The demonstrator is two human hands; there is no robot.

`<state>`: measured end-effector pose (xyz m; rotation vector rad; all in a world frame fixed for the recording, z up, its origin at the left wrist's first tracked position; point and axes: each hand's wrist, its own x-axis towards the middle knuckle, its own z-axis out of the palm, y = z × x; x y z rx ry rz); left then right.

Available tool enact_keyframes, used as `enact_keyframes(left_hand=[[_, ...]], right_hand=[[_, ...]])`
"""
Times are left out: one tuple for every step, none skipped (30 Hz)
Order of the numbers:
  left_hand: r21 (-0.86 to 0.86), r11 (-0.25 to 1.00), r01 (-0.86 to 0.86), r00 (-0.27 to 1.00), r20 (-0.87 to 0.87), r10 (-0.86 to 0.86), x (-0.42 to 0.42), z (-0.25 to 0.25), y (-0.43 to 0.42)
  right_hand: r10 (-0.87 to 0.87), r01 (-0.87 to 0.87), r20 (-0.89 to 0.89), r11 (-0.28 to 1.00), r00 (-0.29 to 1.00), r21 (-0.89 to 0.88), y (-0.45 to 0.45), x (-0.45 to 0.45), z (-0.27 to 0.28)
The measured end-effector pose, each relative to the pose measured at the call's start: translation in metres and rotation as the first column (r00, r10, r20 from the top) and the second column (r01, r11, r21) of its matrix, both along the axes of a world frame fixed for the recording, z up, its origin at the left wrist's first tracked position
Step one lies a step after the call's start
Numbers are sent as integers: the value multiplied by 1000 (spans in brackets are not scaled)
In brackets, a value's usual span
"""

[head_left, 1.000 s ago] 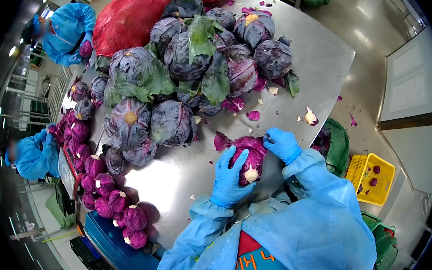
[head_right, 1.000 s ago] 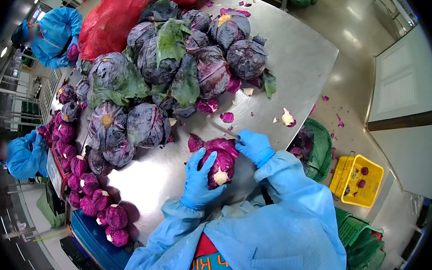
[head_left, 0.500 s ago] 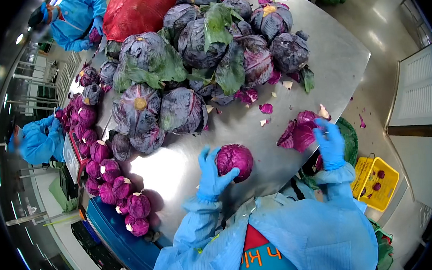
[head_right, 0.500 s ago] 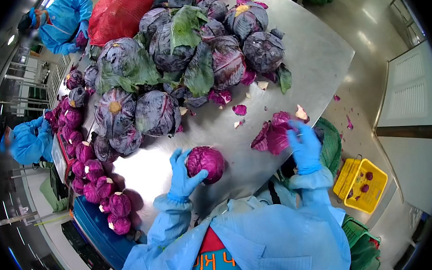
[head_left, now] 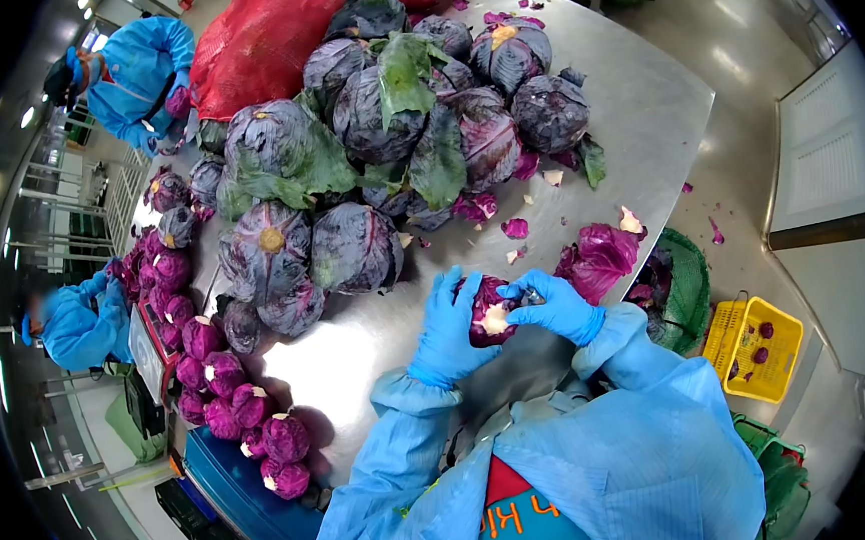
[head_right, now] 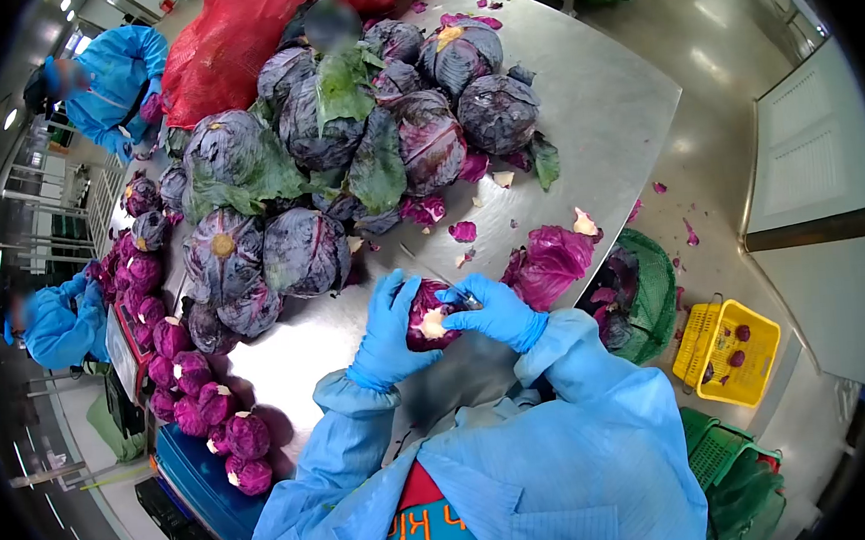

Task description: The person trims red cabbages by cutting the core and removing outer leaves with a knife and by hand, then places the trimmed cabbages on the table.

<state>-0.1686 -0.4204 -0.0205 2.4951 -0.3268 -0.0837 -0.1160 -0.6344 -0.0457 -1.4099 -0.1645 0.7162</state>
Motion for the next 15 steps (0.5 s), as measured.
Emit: enact_keyframes(left_hand=[[-55, 998, 10, 999, 52, -7, 1, -7, -3], [-108, 994, 22, 995, 100, -11, 1, -15, -6], [-158, 987, 34, 989, 147, -10, 1, -17, -10], [-153, 988, 4, 993, 119, 14, -1, -16, -13], [-132, 990, -46, 994, 91, 58, -3, -14, -16], [-108, 989, -98, 992, 63, 105, -5, -8, -21], [-83, 985, -148, 988, 40, 152, -5, -3, -26], [-15, 967, -253, 967, 23, 253, -6, 1, -30], [-33, 962, -270, 963, -17, 270, -8, 1, -26], [-54, 957, -286, 957, -58, 283, -10, -1, -18], [-75, 951, -299, 952, -97, 291, -12, -4, -11], [-172, 949, -263, 965, -35, 261, -16, -15, -3], [-214, 943, -255, 967, -30, 254, -19, -14, 1], [-235, 943, -235, 971, -25, 236, -23, -15, 3], [-252, 943, -218, 975, -22, 219, -24, -14, 4]], right_hand=[[22, -24, -71, 999, 997, -31, -2, 3, 0], [42, -51, -145, 997, 989, -59, -4, 7, 1], [61, -81, -220, 993, 973, -83, -4, 9, 4], [41, -47, -134, 998, 990, -44, -2, 6, -3], [188, -183, -113, 982, 976, 54, -5, 2, -2], [331, -317, -79, 937, 940, 149, -8, 0, 13], [463, -444, -27, 864, 886, 237, -10, -1, 30], [654, -664, 121, 727, 747, 173, -12, 3, 48], [636, -652, 144, 738, 758, 175, -12, 0, 52], [431, -427, 25, 881, 902, 205, -8, -1, 43], [192, -169, -97, 965, 977, 203, -4, -2, 29], [-53, 78, -144, 982, 988, 169, 1, 8, 21], [-134, 133, -13, 991, 991, -14, 1, 19, -15], [-119, 126, 73, 987, 990, -103, 2, 25, -41], [-95, 124, 153, 974, 984, -190, 7, 30, -39]])
